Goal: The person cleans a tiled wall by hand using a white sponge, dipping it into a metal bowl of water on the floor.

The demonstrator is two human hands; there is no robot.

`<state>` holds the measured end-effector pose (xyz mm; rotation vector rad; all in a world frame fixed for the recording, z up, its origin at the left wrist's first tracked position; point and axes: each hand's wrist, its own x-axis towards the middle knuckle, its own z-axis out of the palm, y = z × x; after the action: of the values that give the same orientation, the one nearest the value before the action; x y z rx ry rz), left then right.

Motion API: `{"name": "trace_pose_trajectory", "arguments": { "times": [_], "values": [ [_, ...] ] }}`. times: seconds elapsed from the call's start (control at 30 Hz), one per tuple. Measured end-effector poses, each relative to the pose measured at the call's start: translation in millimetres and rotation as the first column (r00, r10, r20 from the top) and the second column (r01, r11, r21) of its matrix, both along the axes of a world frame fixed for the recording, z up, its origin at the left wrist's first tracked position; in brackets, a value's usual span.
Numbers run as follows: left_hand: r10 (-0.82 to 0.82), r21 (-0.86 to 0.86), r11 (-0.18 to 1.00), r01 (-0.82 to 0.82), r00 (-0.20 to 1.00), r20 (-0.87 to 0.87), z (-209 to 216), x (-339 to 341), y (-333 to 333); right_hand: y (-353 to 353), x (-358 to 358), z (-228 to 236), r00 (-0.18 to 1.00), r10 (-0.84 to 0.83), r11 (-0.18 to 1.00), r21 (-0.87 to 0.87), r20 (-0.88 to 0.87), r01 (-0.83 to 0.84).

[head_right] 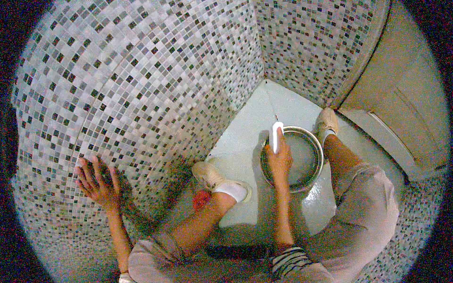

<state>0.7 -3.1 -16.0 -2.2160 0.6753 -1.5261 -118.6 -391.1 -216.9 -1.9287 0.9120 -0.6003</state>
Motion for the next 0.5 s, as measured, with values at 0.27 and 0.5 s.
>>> {"name": "trace_pose_trajectory", "arguments": {
  "times": [0.27,0.5],
  "values": [
    [-0.028,0.019,0.999,0.027,0.999,0.027,1,9,1,-17,-8,26,0.875,0.13,0.976,-0.098,-0.467,-0.197],
    [-0.023,0.027,0.999,0.022,1.0,0.022,14,15,10,-17,-3,20,0.869,0.21,0.954,-0.101,-0.449,-0.283]
  ]
}}
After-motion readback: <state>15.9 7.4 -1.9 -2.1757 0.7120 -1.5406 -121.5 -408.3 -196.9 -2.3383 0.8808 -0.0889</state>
